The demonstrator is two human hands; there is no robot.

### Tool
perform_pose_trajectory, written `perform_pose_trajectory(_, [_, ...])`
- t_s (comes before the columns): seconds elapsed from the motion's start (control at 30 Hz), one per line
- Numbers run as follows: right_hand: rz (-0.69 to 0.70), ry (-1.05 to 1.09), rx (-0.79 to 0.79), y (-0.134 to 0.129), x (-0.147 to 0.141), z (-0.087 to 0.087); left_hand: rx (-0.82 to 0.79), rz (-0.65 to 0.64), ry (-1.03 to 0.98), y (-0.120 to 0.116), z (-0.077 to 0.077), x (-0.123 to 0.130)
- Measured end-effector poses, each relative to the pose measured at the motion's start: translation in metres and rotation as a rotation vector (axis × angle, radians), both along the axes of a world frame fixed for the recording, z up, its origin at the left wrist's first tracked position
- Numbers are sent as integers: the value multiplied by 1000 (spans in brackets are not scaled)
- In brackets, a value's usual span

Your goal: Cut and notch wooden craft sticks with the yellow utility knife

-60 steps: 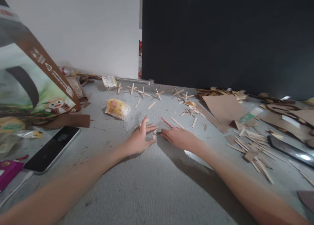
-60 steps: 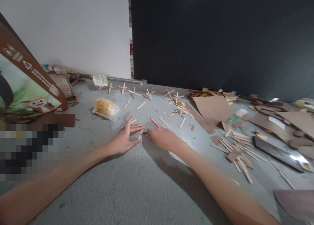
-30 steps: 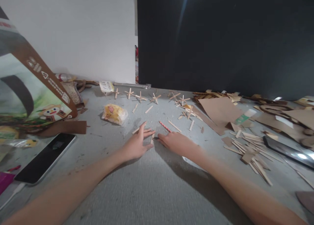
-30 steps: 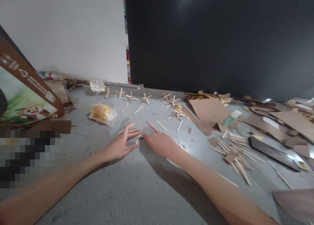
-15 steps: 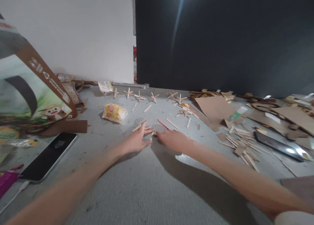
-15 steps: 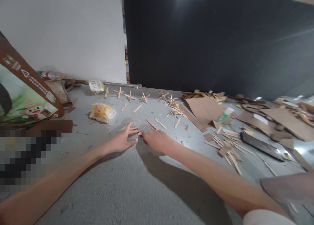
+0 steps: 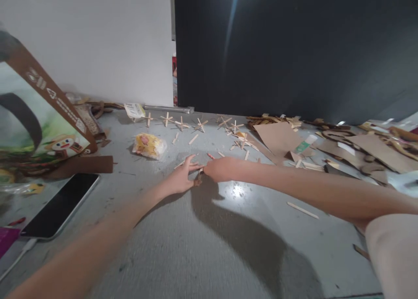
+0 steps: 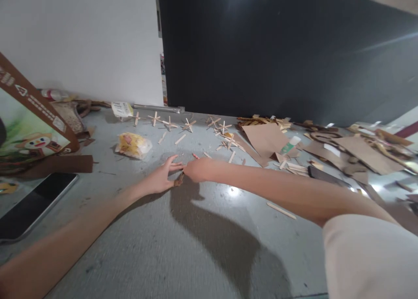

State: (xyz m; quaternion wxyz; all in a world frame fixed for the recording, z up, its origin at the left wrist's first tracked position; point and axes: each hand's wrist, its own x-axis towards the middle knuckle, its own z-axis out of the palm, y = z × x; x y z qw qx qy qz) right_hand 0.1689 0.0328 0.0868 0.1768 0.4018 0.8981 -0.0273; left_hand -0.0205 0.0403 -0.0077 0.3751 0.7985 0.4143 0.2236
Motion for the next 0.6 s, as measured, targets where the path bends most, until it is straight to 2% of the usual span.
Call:
perform_pose_trajectory(0.17, [-10, -76, -34, -11, 7, -3, 17, -24, -7, 4, -1, -2])
perform_pose_trajectory(0.37, [-66, -14, -13, -15, 19, -18, 49, -4, 6, 7, -5, -2])
perform_pose_trajectory(0.6, [-132, 94, 79, -20, 22, -38, 108, 13, -17, -2, 0, -1])
